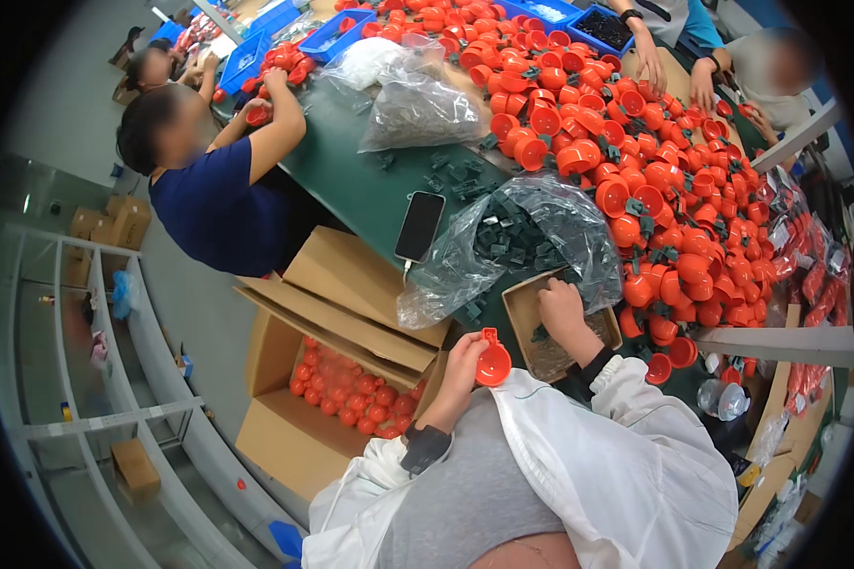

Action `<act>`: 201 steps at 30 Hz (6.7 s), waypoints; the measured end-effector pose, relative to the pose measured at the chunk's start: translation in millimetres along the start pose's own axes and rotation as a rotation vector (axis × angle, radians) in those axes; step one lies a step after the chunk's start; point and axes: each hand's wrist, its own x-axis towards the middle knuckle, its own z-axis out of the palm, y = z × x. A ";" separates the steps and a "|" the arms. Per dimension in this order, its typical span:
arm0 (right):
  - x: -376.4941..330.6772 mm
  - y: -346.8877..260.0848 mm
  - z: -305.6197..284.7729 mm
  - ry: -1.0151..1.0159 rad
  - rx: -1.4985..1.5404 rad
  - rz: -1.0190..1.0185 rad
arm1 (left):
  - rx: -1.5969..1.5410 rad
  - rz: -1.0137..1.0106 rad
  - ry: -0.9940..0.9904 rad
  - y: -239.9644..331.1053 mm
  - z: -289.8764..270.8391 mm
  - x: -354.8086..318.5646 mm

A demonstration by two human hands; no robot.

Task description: Assembling small red plastic toy components by hand and packing them into a cardboard box.

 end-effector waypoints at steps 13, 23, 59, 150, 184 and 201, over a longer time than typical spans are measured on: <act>14.5 -62.8 -101.0 -0.200 0.920 -0.001 | 0.198 0.385 0.113 -2.3 7.0 -0.8; 17.8 -75.3 -94.9 -0.181 0.858 -0.087 | 0.274 0.463 0.163 -2.3 3.9 -4.9; 1.5 -59.4 -94.8 -0.186 1.090 0.266 | 0.073 0.341 0.128 -10.6 0.8 -3.0; 82.7 -26.9 -14.8 0.069 0.336 0.014 | -0.053 0.206 0.009 15.7 -17.6 -12.9; 78.1 12.4 -25.8 0.025 2.362 0.775 | -0.179 0.155 -0.095 20.7 -9.7 -16.4; 37.0 -25.1 -84.7 -0.328 1.796 0.174 | -0.038 0.286 -0.161 44.1 -1.5 -29.1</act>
